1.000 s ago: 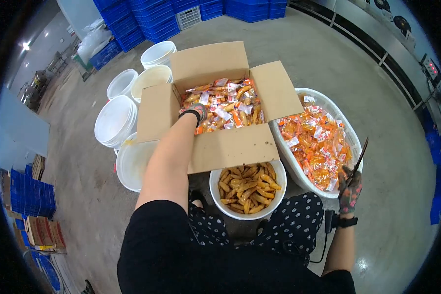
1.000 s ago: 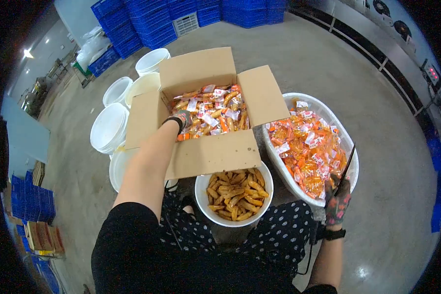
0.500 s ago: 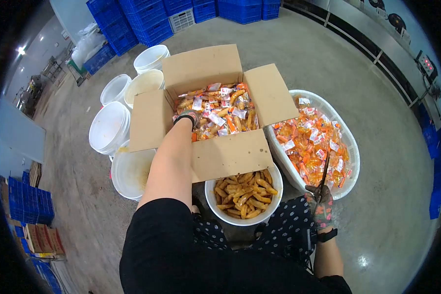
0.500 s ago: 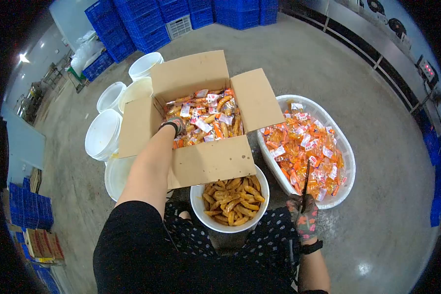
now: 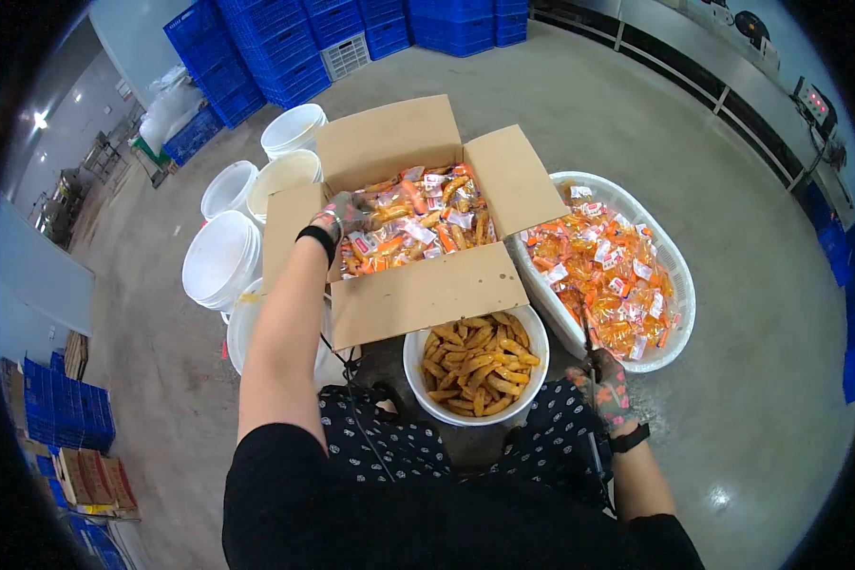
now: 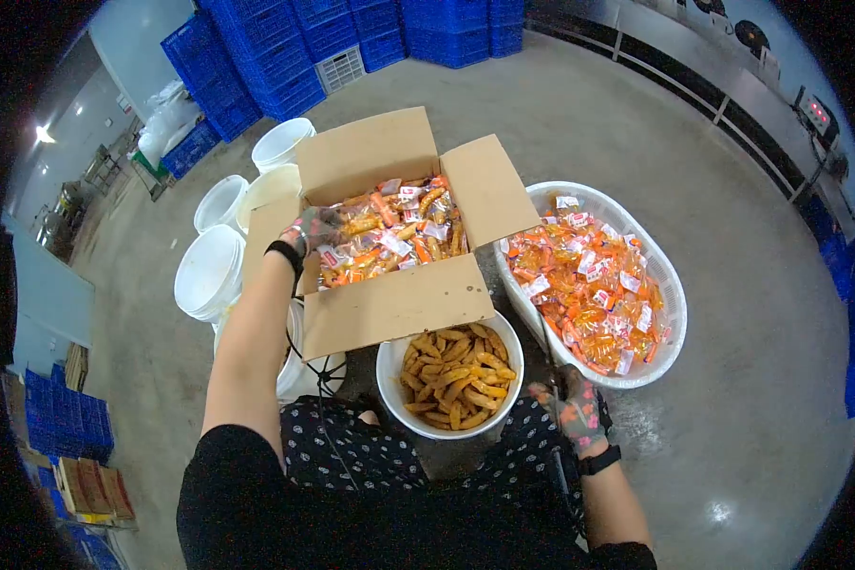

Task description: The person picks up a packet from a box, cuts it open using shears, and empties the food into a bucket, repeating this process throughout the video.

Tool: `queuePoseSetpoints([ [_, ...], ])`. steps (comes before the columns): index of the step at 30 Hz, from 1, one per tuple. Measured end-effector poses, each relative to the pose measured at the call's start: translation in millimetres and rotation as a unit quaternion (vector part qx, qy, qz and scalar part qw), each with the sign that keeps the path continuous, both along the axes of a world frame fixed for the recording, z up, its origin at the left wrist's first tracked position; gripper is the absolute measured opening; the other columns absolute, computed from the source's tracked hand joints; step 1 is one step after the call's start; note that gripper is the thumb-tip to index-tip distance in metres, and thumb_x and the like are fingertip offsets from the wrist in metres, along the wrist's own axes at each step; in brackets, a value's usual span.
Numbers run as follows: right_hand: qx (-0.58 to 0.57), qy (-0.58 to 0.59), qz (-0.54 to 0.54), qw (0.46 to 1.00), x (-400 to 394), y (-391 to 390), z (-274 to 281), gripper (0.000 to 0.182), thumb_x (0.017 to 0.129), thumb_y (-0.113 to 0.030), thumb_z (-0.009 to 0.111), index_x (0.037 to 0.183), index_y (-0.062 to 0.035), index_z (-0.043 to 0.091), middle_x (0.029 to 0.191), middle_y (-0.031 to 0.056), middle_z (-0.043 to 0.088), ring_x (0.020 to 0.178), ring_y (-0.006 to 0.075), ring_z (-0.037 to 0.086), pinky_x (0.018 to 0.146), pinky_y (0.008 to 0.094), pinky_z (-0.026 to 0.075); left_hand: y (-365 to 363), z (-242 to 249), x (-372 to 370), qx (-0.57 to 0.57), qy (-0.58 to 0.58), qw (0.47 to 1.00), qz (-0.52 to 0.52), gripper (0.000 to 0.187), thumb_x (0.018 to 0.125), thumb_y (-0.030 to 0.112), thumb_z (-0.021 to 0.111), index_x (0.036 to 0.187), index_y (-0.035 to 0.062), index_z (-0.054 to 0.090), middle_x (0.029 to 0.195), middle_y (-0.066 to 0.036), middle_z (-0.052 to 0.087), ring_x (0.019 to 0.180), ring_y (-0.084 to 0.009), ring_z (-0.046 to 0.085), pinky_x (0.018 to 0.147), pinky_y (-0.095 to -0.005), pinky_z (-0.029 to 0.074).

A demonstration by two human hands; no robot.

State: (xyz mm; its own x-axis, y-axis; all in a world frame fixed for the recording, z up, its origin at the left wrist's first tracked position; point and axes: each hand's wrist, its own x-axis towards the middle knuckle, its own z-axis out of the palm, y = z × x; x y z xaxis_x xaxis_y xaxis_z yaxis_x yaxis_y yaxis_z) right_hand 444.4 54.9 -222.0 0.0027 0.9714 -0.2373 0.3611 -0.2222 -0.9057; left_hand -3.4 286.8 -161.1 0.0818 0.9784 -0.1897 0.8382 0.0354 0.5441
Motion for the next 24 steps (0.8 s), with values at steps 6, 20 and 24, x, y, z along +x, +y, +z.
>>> queuePoseSetpoints([
  [6, 0.084, 0.005, 0.154, 0.984, -0.7, 30.5, -37.1, 0.057, 0.068, -0.043, 0.067, 0.103, 0.0010, 0.055, 0.101, 0.0189, 0.056, 0.095, 0.0307, 0.054, 0.084, 0.0367, 0.042, -87.6, 46.5, 40.3, -0.048, -0.369, 0.927, -0.039, 0.035, 0.061, 0.004, 0.068, 0.093, -0.0057, 0.058, 0.084, -0.008, 0.060, 0.077, -0.0147, 0.059, 0.069, -0.0252, 0.049],
  [20, 0.150, 0.017, 0.250, 0.956, -16.7, -8.9, 41.5, 0.025, 0.073, -0.022, 0.067, 0.084, -0.0012, 0.057, 0.076, 0.0055, 0.059, 0.073, 0.0135, 0.056, 0.066, 0.0267, 0.045, -171.1, 49.8, 115.4, -0.022, -0.587, 0.808, -0.051, 0.028, 0.064, 0.004, 0.068, 0.091, -0.0020, 0.058, 0.079, -0.005, 0.060, 0.070, -0.0099, 0.056, 0.064, -0.0219, 0.047],
  [24, 0.234, -0.067, 0.256, 0.936, -16.9, -8.7, 44.5, 0.023, 0.072, -0.019, 0.067, 0.084, -0.0014, 0.057, 0.077, 0.0057, 0.059, 0.074, 0.0131, 0.056, 0.066, 0.0250, 0.045, -178.0, 40.5, 117.5, -0.001, -0.577, 0.814, -0.067, 0.031, 0.063, -0.008, 0.058, 0.094, -0.0043, 0.055, 0.087, -0.010, 0.059, 0.074, -0.0152, 0.061, 0.068, -0.0245, 0.051],
])
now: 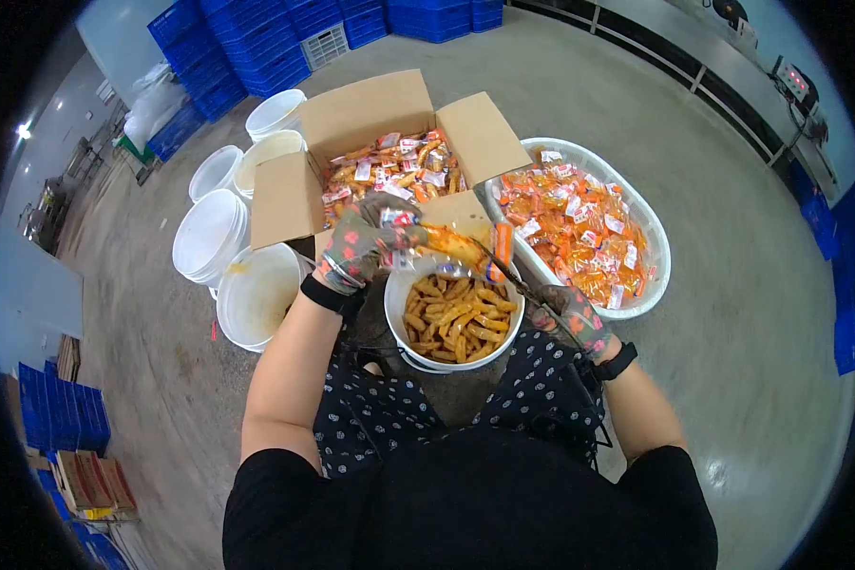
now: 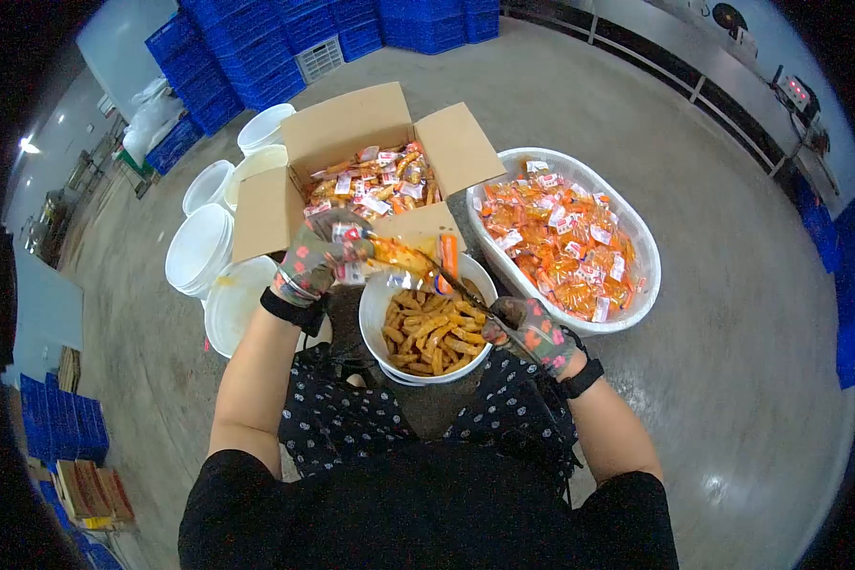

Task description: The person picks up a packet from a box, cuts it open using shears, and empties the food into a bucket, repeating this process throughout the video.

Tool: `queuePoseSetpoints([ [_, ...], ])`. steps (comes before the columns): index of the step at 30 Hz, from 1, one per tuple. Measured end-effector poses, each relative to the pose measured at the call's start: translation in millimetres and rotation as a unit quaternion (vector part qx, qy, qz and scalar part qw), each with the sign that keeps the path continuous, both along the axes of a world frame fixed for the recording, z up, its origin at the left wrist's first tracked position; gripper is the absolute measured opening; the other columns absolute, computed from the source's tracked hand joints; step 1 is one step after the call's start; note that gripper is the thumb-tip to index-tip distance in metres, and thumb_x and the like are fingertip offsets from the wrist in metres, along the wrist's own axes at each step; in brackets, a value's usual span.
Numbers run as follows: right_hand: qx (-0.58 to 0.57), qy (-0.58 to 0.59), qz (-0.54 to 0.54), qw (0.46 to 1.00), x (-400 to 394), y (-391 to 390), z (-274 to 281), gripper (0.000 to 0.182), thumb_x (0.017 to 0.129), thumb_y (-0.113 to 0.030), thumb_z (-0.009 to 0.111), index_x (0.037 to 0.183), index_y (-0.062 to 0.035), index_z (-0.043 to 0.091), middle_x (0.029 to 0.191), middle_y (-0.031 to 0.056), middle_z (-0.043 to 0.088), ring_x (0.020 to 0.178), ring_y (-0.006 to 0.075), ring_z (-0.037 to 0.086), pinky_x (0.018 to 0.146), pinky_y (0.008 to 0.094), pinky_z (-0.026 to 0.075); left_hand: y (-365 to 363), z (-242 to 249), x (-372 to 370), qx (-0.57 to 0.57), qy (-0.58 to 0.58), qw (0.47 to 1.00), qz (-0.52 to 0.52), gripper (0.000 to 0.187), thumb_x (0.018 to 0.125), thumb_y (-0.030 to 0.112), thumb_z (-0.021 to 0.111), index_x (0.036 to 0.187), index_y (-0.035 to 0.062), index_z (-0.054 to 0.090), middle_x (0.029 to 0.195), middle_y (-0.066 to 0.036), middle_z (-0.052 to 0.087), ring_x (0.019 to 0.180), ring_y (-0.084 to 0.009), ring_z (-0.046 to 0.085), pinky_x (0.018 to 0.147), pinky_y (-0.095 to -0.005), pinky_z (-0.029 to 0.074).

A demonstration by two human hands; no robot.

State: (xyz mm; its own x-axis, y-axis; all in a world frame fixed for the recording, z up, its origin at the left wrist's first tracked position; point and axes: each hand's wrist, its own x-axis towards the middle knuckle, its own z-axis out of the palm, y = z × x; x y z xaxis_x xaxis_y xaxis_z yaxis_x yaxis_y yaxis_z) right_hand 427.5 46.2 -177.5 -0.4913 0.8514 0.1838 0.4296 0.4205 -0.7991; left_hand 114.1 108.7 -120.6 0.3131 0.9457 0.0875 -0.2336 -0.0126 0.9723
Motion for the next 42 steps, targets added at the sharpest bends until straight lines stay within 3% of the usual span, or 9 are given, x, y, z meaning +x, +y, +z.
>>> queuePoseSetpoints([
  [2, -0.143, 0.048, 0.050, 0.987, -2.8, -0.9, 13.2, 0.024, 0.073, -0.022, 0.066, 0.084, -0.0017, 0.058, 0.077, 0.0058, 0.059, 0.073, 0.0130, 0.056, 0.067, 0.0246, 0.045, -7.9, 3.8, 1.6, 0.018, 0.124, 0.992, 0.003, 0.031, 0.063, -0.007, 0.058, 0.094, -0.0045, 0.055, 0.087, -0.010, 0.059, 0.075, -0.0171, 0.062, 0.065, -0.0246, 0.051],
  [16, -0.114, 0.019, 0.080, 0.990, -19.8, 1.0, -9.4, 0.027, 0.075, -0.025, 0.063, 0.089, -0.0016, 0.059, 0.079, 0.0096, 0.061, 0.074, 0.0166, 0.057, 0.068, 0.0292, 0.046, -23.4, -22.9, 10.3, -0.057, 0.034, 0.998, -0.004, 0.037, 0.062, 0.006, 0.071, 0.093, 0.0043, 0.050, 0.082, -0.003, 0.054, 0.067, -0.0088, 0.054, 0.057, -0.0207, 0.045],
  [18, -0.112, -0.031, 0.085, 0.990, -14.2, 0.5, -4.9, 0.038, 0.076, -0.032, 0.061, 0.102, -0.0037, 0.058, 0.095, 0.0145, 0.061, 0.088, 0.0251, 0.058, 0.079, 0.0352, 0.045, -27.5, -12.6, 16.1, 0.046, 0.238, 0.969, 0.053, 0.037, 0.065, 0.016, 0.072, 0.094, 0.0051, 0.051, 0.081, -0.003, 0.054, 0.074, -0.0116, 0.051, 0.061, -0.0247, 0.044],
  [20, -0.005, -0.108, 0.052, 0.993, -12.0, -3.8, -15.0, 0.047, 0.071, -0.034, 0.063, 0.100, 0.0032, 0.057, 0.096, 0.0197, 0.059, 0.087, 0.0302, 0.058, 0.079, 0.0361, 0.044, -33.2, -9.1, 24.9, 0.069, 0.217, 0.971, 0.076, 0.032, 0.068, 0.013, 0.070, 0.093, 0.0046, 0.052, 0.083, -0.003, 0.054, 0.074, -0.0117, 0.051, 0.058, -0.0248, 0.043],
  [22, -0.068, 0.058, 0.077, 0.993, -18.3, -6.3, -20.5, 0.042, 0.075, -0.036, 0.060, 0.094, 0.0012, 0.059, 0.089, 0.0190, 0.060, 0.084, 0.0316, 0.058, 0.074, 0.0371, 0.045, -31.8, -21.2, 28.5, 0.012, 0.206, 0.968, 0.142, 0.036, 0.066, 0.007, 0.071, 0.096, 0.0055, 0.050, 0.086, -0.003, 0.055, 0.070, -0.0120, 0.052, 0.055, -0.0240, 0.045],
  [26, 0.097, 0.075, 0.040, 0.992, -25.8, -6.8, -50.2, 0.031, 0.077, -0.031, 0.059, 0.083, -0.0004, 0.059, 0.075, 0.0155, 0.060, 0.073, 0.0271, 0.058, 0.066, 0.0347, 0.045, -17.3, -51.7, 17.9, 0.047, 0.036, 0.996, 0.071, 0.039, 0.064, 0.002, 0.062, 0.099, 0.0081, 0.046, 0.081, -0.005, 0.054, 0.066, -0.0132, 0.055, 0.052, -0.0238, 0.046],
  [32, -0.051, -0.005, 0.056, 0.997, -22.1, -9.8, -24.8, 0.033, 0.078, -0.034, 0.059, 0.084, -0.0013, 0.060, 0.076, 0.0145, 0.060, 0.072, 0.0228, 0.058, 0.063, 0.0333, 0.045, -23.2, -29.5, 45.1, 0.071, 0.089, 0.993, 0.019, 0.047, 0.057, -0.004, 0.061, 0.099, 0.0051, 0.040, 0.073, -0.008, 0.049, 0.054, -0.0159, 0.052, 0.047, -0.0254, 0.044],
  [35, -0.140, 0.131, 0.107, 0.976, -23.7, -11.0, -11.1, 0.031, 0.080, -0.034, 0.056, 0.089, -0.0042, 0.060, 0.089, 0.0093, 0.062, 0.084, 0.0213, 0.058, 0.076, 0.0311, 0.042, -23.8, -33.6, 48.1, 0.019, 0.087, 0.996, -0.010, 0.046, 0.057, -0.005, 0.059, 0.098, 0.0036, 0.041, 0.079, -0.008, 0.051, 0.055, -0.0153, 0.053, 0.047, -0.0236, 0.045],
  [42, -0.102, 0.047, 0.027, 0.993, -26.0, -9.0, -8.1, 0.036, 0.079, -0.021, 0.053, 0.111, -0.0053, 0.053, 0.111, 0.0119, 0.054, 0.102, 0.0227, 0.052, 0.092, 0.0299, 0.037, -29.9, -75.9, 45.7, -0.093, -0.089, 0.992, -0.010, 0.036, 0.066, 0.005, 0.062, 0.099, -0.0033, 0.049, 0.074, -0.010, 0.057, 0.055, -0.0135, 0.054, 0.048, -0.0209, 0.045],
])
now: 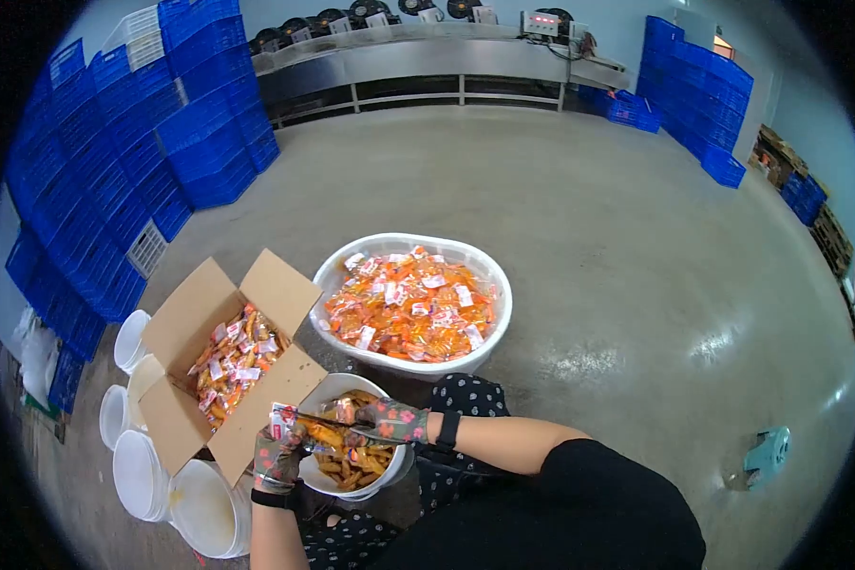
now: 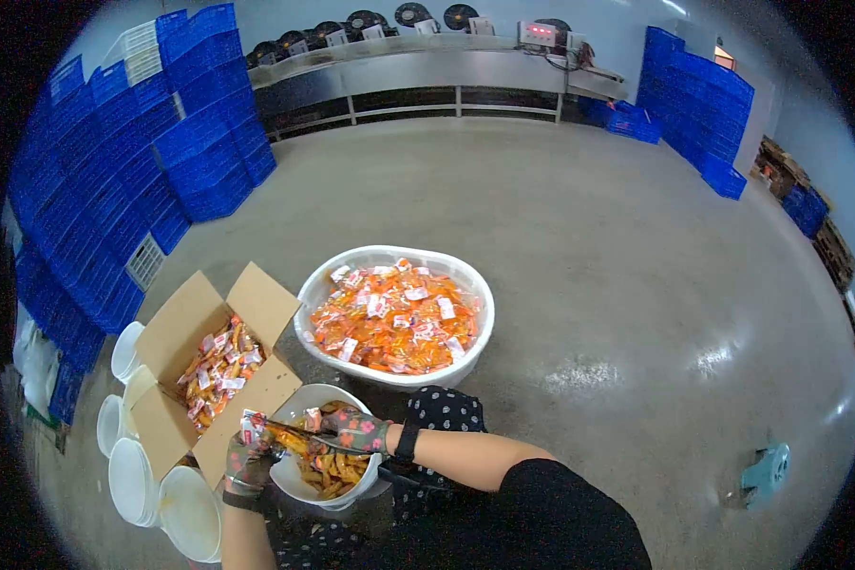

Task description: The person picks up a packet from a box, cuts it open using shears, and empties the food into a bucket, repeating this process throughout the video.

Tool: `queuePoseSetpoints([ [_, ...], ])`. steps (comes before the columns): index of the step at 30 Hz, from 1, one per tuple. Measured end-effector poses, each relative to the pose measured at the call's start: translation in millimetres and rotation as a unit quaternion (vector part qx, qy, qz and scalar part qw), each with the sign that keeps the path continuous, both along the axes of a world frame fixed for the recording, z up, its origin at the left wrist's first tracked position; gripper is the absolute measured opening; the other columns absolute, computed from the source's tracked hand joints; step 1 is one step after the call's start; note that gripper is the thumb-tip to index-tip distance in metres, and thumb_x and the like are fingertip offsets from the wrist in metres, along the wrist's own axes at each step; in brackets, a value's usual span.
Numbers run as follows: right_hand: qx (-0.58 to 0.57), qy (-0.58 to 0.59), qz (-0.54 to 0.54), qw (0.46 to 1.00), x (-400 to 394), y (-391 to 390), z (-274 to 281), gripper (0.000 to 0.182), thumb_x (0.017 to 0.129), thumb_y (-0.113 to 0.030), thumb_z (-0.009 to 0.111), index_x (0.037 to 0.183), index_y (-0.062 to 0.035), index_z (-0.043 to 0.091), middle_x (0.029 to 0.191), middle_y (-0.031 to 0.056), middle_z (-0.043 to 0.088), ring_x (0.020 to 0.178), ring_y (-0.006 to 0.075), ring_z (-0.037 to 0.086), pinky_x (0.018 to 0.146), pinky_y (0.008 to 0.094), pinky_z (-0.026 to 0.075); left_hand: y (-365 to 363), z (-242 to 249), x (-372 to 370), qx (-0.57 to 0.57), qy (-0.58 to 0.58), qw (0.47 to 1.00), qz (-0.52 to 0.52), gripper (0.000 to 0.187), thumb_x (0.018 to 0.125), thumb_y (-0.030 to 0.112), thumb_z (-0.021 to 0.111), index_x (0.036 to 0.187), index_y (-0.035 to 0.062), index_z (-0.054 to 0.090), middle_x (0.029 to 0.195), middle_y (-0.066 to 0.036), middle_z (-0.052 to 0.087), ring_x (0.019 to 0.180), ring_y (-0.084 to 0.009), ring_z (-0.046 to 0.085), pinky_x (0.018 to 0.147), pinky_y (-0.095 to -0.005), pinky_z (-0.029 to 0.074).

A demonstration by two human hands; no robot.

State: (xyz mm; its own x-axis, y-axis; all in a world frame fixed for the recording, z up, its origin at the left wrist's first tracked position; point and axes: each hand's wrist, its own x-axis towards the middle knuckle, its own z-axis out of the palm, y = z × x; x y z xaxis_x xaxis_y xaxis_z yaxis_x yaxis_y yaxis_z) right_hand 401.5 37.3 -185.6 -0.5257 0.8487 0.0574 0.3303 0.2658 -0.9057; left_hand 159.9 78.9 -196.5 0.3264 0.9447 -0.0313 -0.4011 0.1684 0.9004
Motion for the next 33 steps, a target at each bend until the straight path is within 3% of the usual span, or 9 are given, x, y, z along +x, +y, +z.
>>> queuePoseSetpoints([
  [7, 0.035, -0.185, -0.049, 0.981, 31.1, 2.9, -18.7, 0.044, 0.073, -0.044, 0.061, 0.090, -0.0036, 0.063, 0.078, 0.0147, 0.062, 0.077, 0.0262, 0.059, 0.070, 0.0333, 0.046, 6.0, -6.2, -34.9, 0.033, 0.146, 0.986, 0.074, 0.016, 0.075, 0.004, 0.057, 0.088, -0.0038, 0.055, 0.068, -0.010, 0.059, 0.051, -0.0121, 0.053, 0.045, -0.0215, 0.042],
  [10, 0.009, -0.228, -0.088, 0.970, 48.6, 9.3, -61.4, 0.054, 0.078, -0.054, 0.048, 0.098, -0.0058, 0.061, 0.091, 0.0162, 0.061, 0.085, 0.0295, 0.058, 0.078, 0.0374, 0.045, 11.9, -8.0, -39.4, 0.131, 0.430, 0.887, 0.109, 0.026, 0.078, 0.014, 0.061, 0.101, 0.0040, 0.059, 0.086, -0.008, 0.062, 0.077, -0.0175, 0.060, 0.059, -0.0264, 0.048],
  [13, 0.017, -0.084, -0.058, 0.995, 42.0, -1.3, -34.6, 0.040, 0.079, -0.040, 0.056, 0.098, -0.0051, 0.061, 0.092, 0.0150, 0.062, 0.083, 0.0265, 0.058, 0.076, 0.0351, 0.046, 28.5, -61.1, -73.4, 0.220, 0.444, 0.866, 0.063, 0.029, 0.078, 0.013, 0.055, 0.104, -0.0004, 0.054, 0.106, -0.014, 0.055, 0.095, -0.0212, 0.054, 0.068, -0.0305, 0.046],
  [14, -0.010, -0.057, -0.054, 0.997, 40.6, -0.1, -27.1, 0.036, 0.079, -0.036, 0.058, 0.097, -0.0045, 0.062, 0.092, 0.0146, 0.062, 0.083, 0.0254, 0.059, 0.075, 0.0339, 0.046, 3.8, 12.4, -38.8, 0.148, 0.515, 0.843, 0.036, 0.025, 0.076, 0.012, 0.056, 0.098, -0.0008, 0.055, 0.090, -0.013, 0.058, 0.080, -0.0238, 0.056, 0.065, -0.0310, 0.045],
  [19, -0.020, 0.032, -0.113, 0.993, 32.2, 1.9, -37.0, 0.026, 0.080, -0.026, 0.059, 0.089, -0.0021, 0.062, 0.083, 0.0082, 0.062, 0.077, 0.0168, 0.056, 0.068, 0.0305, 0.045, 36.1, -36.3, -55.3, 0.149, 0.567, 0.809, 0.036, 0.018, 0.071, 0.003, 0.056, 0.088, 0.0001, 0.049, 0.072, -0.001, 0.049, 0.065, -0.0122, 0.046, 0.056, -0.0265, 0.041],
  [22, 0.047, 0.013, -0.129, 0.990, 23.1, 3.3, -37.5, 0.027, 0.078, -0.026, 0.060, 0.085, -0.0003, 0.061, 0.080, 0.0073, 0.061, 0.073, 0.0152, 0.055, 0.064, 0.0295, 0.044, 43.5, -53.0, -62.7, 0.188, 0.466, 0.862, 0.069, 0.013, 0.072, 0.003, 0.056, 0.081, 0.0013, 0.047, 0.065, 0.001, 0.044, 0.061, -0.0091, 0.044, 0.050, -0.0248, 0.038],
  [23, 0.044, 0.018, -0.121, 0.991, 22.2, 7.8, -45.3, 0.025, 0.077, -0.023, 0.061, 0.084, 0.0007, 0.060, 0.078, 0.0053, 0.061, 0.069, 0.0137, 0.054, 0.061, 0.0276, 0.043, 44.8, -57.1, -58.5, -0.029, 0.198, 0.975, 0.100, 0.016, 0.072, 0.000, 0.054, 0.088, -0.0001, 0.049, 0.071, -0.001, 0.051, 0.062, -0.0090, 0.047, 0.053, -0.0227, 0.040],
  [27, -0.106, 0.187, -0.111, 0.970, 8.3, 9.6, -40.5, 0.042, 0.071, -0.029, 0.069, 0.094, 0.0034, 0.057, 0.085, 0.0081, 0.062, 0.074, 0.0134, 0.057, 0.062, 0.0278, 0.046, 19.0, -14.6, -36.9, 0.099, 0.437, 0.888, 0.104, 0.023, 0.073, -0.002, 0.053, 0.095, -0.0015, 0.050, 0.080, -0.005, 0.058, 0.066, -0.0097, 0.053, 0.057, -0.0213, 0.044],
  [33, 0.017, -0.001, -0.170, 0.985, -18.6, 13.6, -38.6, 0.046, 0.069, -0.024, 0.072, 0.101, 0.0024, 0.051, 0.088, 0.0128, 0.058, 0.075, 0.0155, 0.056, 0.063, 0.0263, 0.048, -3.8, -9.0, 6.6, 0.043, 0.159, 0.974, 0.155, 0.018, 0.076, 0.001, 0.054, 0.094, -0.0014, 0.052, 0.076, -0.005, 0.058, 0.065, -0.0085, 0.053, 0.056, -0.0202, 0.043],
])
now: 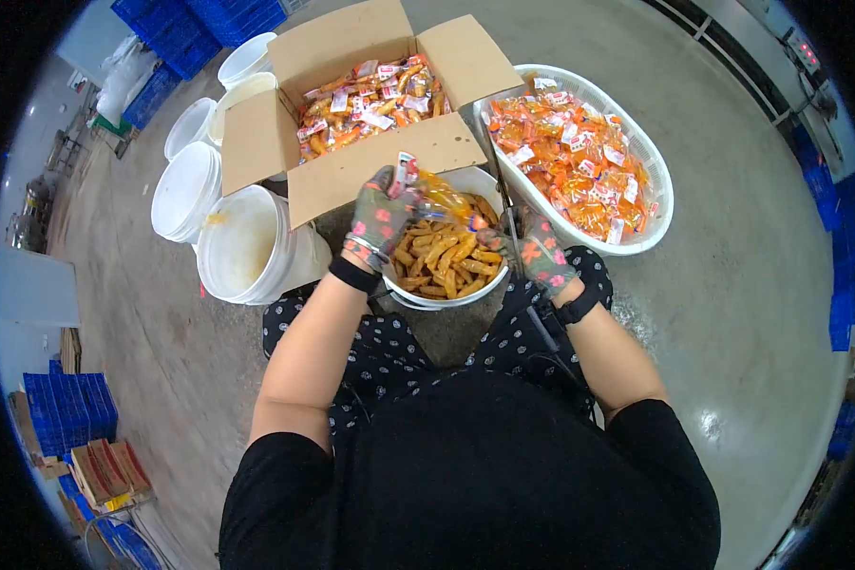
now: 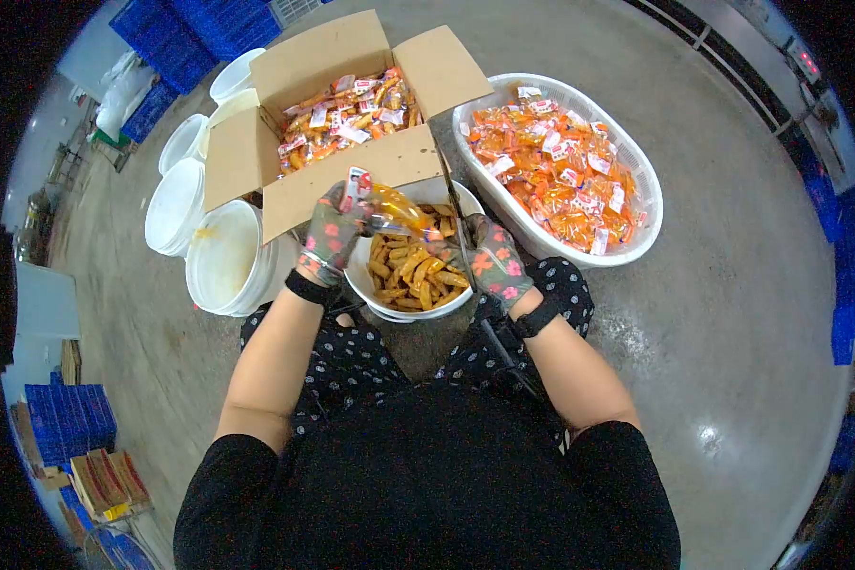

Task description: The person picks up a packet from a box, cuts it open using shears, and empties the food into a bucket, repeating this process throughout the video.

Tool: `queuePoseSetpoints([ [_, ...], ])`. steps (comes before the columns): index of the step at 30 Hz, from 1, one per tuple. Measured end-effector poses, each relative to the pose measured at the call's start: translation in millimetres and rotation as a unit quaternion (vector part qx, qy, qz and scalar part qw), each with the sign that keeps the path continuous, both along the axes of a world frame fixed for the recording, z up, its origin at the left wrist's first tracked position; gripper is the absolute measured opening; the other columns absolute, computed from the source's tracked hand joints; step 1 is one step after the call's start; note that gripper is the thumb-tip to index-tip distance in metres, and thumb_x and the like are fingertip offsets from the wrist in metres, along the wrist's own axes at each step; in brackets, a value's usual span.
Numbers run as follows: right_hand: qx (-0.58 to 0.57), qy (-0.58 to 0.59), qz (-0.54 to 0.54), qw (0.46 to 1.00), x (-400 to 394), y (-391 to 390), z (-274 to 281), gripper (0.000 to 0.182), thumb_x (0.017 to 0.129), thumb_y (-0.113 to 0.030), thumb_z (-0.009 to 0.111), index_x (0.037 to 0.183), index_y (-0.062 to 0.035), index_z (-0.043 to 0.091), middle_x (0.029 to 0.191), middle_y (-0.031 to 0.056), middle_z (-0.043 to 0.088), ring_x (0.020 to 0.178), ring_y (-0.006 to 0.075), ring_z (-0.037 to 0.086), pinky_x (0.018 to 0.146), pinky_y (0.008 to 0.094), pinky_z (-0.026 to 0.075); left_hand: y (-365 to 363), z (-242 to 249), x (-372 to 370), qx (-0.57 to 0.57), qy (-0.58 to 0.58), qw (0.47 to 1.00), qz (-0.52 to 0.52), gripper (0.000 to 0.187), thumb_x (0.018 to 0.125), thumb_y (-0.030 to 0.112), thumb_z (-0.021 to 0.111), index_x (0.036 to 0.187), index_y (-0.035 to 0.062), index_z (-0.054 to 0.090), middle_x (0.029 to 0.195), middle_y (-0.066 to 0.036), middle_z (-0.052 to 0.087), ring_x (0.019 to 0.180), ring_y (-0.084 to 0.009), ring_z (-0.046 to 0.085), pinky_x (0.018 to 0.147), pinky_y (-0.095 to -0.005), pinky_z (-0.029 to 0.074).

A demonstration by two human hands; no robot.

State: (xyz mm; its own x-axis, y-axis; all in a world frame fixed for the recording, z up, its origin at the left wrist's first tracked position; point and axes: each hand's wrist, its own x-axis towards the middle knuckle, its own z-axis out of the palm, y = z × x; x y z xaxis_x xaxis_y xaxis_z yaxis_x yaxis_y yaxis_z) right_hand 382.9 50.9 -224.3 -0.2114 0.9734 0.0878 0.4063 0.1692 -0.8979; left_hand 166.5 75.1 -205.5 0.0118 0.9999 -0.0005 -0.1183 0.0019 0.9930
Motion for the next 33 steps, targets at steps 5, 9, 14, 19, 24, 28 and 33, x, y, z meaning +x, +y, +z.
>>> queuePoseSetpoints([
  [5, 0.013, 0.197, -0.082, 0.977, 8.9, 6.9, -66.4, 0.043, 0.063, -0.026, 0.075, 0.088, -0.0010, 0.052, 0.074, 0.0055, 0.053, 0.067, 0.0149, 0.050, 0.054, 0.0294, 0.042, -9.2, -18.3, 19.3, 0.000, -0.043, 0.998, -0.044, 0.028, 0.077, 0.004, 0.055, 0.105, 0.0015, 0.052, 0.082, -0.002, 0.059, 0.064, -0.0028, 0.049, 0.053, -0.0131, 0.038],
  [9, -0.034, 0.151, -0.139, 0.978, 49.0, 18.8, -48.4, 0.022, 0.080, -0.021, 0.058, 0.092, -0.0033, 0.052, 0.083, 0.0049, 0.053, 0.072, 0.0157, 0.053, 0.061, 0.0280, 0.046, -11.4, 2.5, 20.5, 0.009, -0.014, 0.996, -0.092, 0.022, 0.077, 0.004, 0.055, 0.098, -0.0005, 0.051, 0.082, -0.004, 0.058, 0.069, -0.0064, 0.052, 0.059, -0.0179, 0.043],
  [14, 0.053, 0.209, -0.173, 0.961, 143.7, 68.6, -58.2, 0.042, 0.083, -0.038, 0.049, 0.105, -0.0035, 0.052, 0.107, 0.0115, 0.054, 0.093, 0.0202, 0.054, 0.079, 0.0330, 0.043, -1.5, -10.4, -3.6, 0.014, 0.030, 0.995, -0.098, 0.021, 0.079, 0.006, 0.056, 0.097, -0.0023, 0.050, 0.087, -0.008, 0.058, 0.075, -0.0122, 0.056, 0.064, -0.0227, 0.045],
  [19, 0.045, -0.142, -0.355, 0.923, 151.9, 68.2, -12.5, 0.038, 0.077, -0.036, 0.062, 0.085, -0.0004, 0.055, 0.073, 0.0095, 0.062, 0.054, 0.0137, 0.054, 0.046, 0.0270, 0.042, 6.3, 5.7, -43.3, 0.013, 0.014, 0.996, -0.091, 0.018, 0.080, 0.008, 0.053, 0.096, -0.0010, 0.051, 0.087, -0.008, 0.059, 0.075, -0.0126, 0.056, 0.064, -0.0235, 0.045],
  [24, -0.050, -0.044, -0.283, 0.957, 115.8, 41.0, -14.1, 0.024, 0.077, -0.025, 0.062, 0.080, -0.0025, 0.055, 0.064, 0.0050, 0.060, 0.048, 0.0105, 0.052, 0.039, 0.0237, 0.038, 24.3, 24.2, -88.4, 0.033, 0.003, 0.999, 0.026, 0.018, 0.079, 0.015, 0.057, 0.090, 0.0015, 0.055, 0.084, -0.009, 0.061, 0.072, -0.0158, 0.058, 0.063, -0.0257, 0.046],
  [28, -0.045, -0.069, -0.162, 0.983, 85.9, 39.8, -15.8, 0.026, 0.073, -0.027, 0.065, 0.080, -0.0026, 0.056, 0.062, 0.0044, 0.060, 0.047, 0.0110, 0.052, 0.040, 0.0245, 0.038, 26.9, 40.6, -108.3, 0.063, 0.015, 0.996, 0.060, 0.020, 0.079, 0.019, 0.057, 0.088, 0.0016, 0.055, 0.083, -0.009, 0.061, 0.071, -0.0154, 0.058, 0.062, -0.0247, 0.046],
  [33, -0.151, 0.093, -0.125, 0.976, 33.0, 34.7, 10.5, 0.031, 0.071, -0.025, 0.069, 0.088, -0.0033, 0.053, 0.065, 0.0045, 0.059, 0.053, 0.0109, 0.054, 0.045, 0.0241, 0.042, 35.0, 55.1, -141.6, 0.159, 0.060, 0.982, 0.079, 0.022, 0.079, 0.021, 0.056, 0.090, 0.0023, 0.055, 0.086, -0.008, 0.060, 0.071, -0.0148, 0.057, 0.063, -0.0246, 0.044],
])
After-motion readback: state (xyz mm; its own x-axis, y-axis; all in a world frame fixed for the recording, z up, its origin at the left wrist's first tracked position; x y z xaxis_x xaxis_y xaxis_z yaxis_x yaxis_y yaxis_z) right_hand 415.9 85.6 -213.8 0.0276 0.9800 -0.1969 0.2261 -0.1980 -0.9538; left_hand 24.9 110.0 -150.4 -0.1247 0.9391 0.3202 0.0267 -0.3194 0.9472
